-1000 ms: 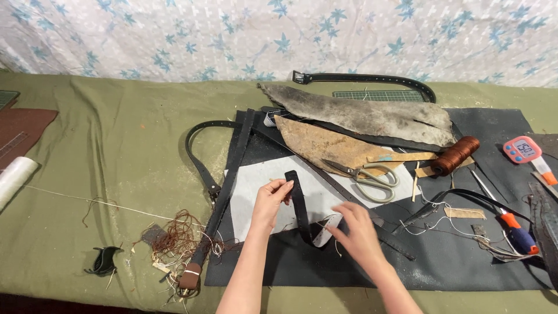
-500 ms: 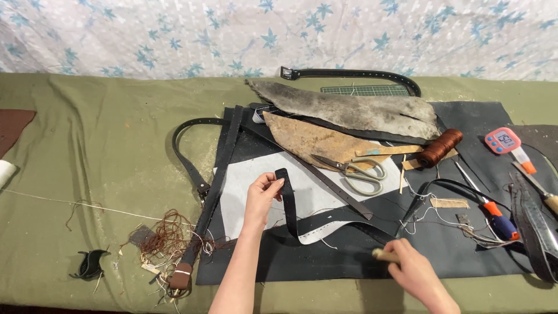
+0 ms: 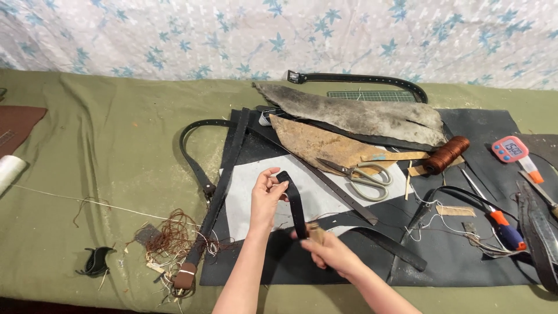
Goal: Fitting and testing a small leather loop onto a leather strap as part of a leatherworking project.
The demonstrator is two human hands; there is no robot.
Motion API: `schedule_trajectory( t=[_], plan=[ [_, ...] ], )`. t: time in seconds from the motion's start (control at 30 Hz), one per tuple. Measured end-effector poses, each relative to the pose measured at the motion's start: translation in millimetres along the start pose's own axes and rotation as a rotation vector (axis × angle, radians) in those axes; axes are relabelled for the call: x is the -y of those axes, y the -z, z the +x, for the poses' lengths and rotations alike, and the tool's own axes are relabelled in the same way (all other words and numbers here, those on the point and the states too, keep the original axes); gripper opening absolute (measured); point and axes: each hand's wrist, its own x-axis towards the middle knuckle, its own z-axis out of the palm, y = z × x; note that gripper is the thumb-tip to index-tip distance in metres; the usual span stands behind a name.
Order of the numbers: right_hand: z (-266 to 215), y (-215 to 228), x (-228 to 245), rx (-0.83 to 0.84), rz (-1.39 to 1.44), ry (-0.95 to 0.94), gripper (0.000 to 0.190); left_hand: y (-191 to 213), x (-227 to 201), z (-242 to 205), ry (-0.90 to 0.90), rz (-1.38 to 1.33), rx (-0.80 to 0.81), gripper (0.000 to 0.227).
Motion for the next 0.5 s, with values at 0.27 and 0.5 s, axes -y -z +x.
schedule_trajectory(
  t=[0.27, 0.5],
  plan=[
    [-12, 99, 23, -0.307, -0.361, -0.236, 0.037, 12, 2, 12, 0.050, -0.069, -0.120, 0.038],
    [-75, 183, 84, -0.870, -0.512, 0.053, 0.020, 3, 37, 15, 0.122, 0.065, 0.055, 0.018]
  ],
)
